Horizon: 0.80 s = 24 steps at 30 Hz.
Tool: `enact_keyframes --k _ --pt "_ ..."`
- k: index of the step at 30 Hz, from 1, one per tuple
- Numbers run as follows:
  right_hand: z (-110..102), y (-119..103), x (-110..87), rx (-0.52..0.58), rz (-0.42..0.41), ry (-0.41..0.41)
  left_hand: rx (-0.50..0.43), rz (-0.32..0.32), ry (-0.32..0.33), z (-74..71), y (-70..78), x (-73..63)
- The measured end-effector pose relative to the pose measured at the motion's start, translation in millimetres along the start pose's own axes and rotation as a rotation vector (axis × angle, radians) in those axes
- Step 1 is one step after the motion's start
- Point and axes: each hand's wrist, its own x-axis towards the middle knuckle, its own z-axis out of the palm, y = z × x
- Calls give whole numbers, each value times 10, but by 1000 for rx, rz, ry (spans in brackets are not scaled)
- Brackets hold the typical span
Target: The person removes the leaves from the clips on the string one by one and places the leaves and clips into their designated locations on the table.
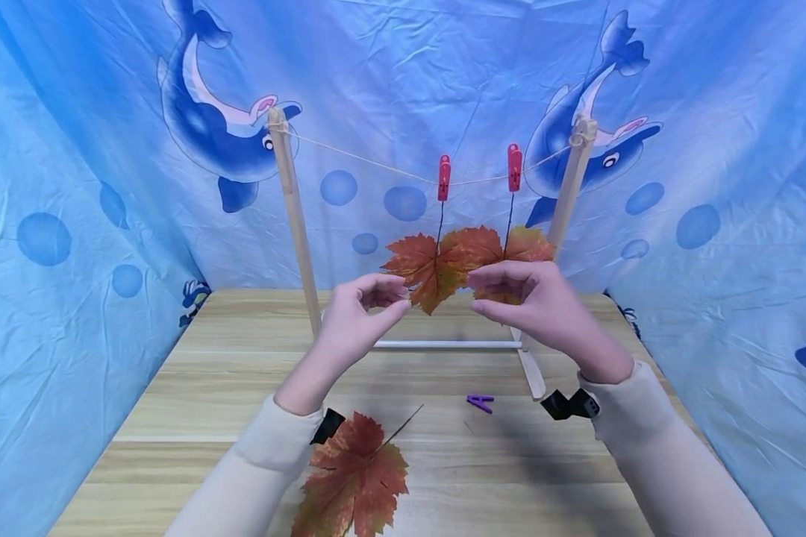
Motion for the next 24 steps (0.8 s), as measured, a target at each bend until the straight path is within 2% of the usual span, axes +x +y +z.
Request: enact_keyframes --k 17,24 --pt "-218 -384 296 -76 -104 40 4 27 14 -65 152 278" --pt "-301 -536 426 -107 -110 60 18 32 22 -78 194 384"
